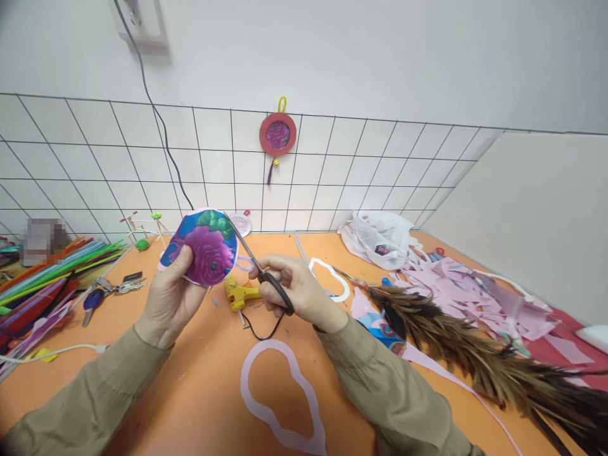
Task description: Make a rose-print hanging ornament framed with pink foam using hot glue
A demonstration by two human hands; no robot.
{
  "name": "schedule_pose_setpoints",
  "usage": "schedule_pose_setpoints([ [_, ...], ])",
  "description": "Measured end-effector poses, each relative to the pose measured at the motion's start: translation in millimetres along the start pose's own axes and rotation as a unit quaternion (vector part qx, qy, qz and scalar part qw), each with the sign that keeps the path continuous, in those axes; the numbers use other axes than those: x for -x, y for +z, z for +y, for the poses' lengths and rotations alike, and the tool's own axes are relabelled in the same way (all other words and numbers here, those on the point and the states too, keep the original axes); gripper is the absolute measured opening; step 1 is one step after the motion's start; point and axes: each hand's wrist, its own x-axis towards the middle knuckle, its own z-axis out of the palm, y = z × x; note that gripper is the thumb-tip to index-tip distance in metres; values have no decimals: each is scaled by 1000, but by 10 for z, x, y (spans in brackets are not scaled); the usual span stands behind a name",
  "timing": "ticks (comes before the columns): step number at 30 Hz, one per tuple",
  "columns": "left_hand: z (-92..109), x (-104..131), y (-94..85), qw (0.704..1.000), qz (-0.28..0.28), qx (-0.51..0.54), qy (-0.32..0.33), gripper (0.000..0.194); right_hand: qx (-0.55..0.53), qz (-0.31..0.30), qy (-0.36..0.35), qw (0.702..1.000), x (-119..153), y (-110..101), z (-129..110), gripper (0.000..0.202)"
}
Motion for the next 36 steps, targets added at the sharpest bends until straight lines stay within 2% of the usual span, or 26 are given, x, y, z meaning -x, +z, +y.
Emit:
schedule_pose_setpoints([
  [9,18,-15,1,1000,5,2,4,30,-7,2,7,1000,1,16,-23,47],
  [13,10,-21,-14,1000,10,-3,9,30,-10,-4,-13,1000,-6,-16,-8,51],
  [17,6,-19,-13,1000,11,-10,12,35,1,31,-46,998,-16,-90,8,57],
  [21,-7,-5,4,999,-22,-38,20,44,3,70,-80,994,-19,-154,-19,58],
  [24,-56,-3,-56,994,-54,-85,35,47,23,93,-115,989,-26,-189,-60,55],
  [30,-139,49,-228,959,-112,-247,78,34,57,105,-173,978,-41,-162,-108,54],
  [33,-101,122,-180,932,-144,-320,89,24,50,126,-181,974,-38,-76,-107,53],
  [36,-61,207,-112,931,-153,-327,54,26,49,133,-177,974,-17,-2,-121,48],
])
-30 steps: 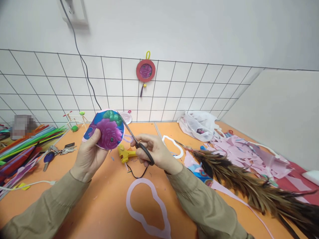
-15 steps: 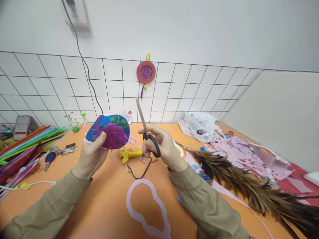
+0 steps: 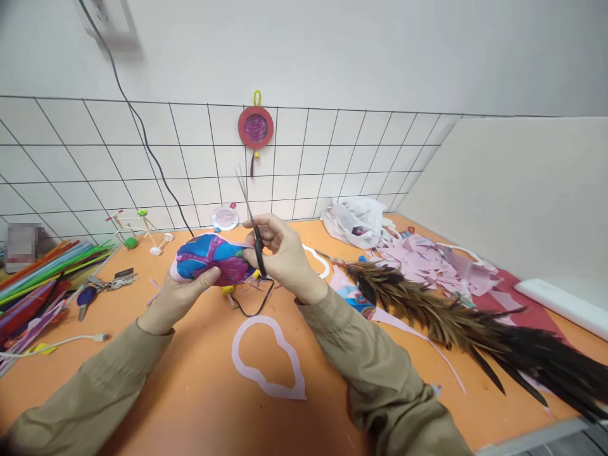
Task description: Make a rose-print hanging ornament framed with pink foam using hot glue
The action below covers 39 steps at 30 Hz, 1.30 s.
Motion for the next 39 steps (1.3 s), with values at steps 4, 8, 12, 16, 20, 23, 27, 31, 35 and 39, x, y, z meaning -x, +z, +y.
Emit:
schedule_pose_setpoints([
  [4,28,128,16,987,-36,112,-112,34,4,-25,38,999,77,-18,-81,40],
  [8,31,296,25,929,-2,303,-214,34,-1,-66,105,992,219,-93,-135,38],
  [12,72,468,122,910,67,321,-253,31,-15,-83,193,978,382,-121,-82,37],
  [16,131,610,244,908,117,300,-269,27,-45,-96,231,967,488,-108,17,43],
  [20,172,677,273,915,153,266,-261,30,-55,-125,240,961,514,-95,56,43],
  [23,170,685,246,923,152,247,-253,32,-43,-148,238,959,505,-99,54,41],
  [27,151,668,209,930,141,234,-247,34,-27,-168,239,956,491,-120,24,42],
  [31,153,626,192,938,118,217,-244,36,-11,-189,237,953,477,-179,-40,38],
  [35,173,569,178,948,89,195,-235,37,-42,-205,228,951,460,-247,-73,41],
  [39,168,509,144,956,61,169,-234,30,-63,-203,246,946,453,-272,-39,50],
])
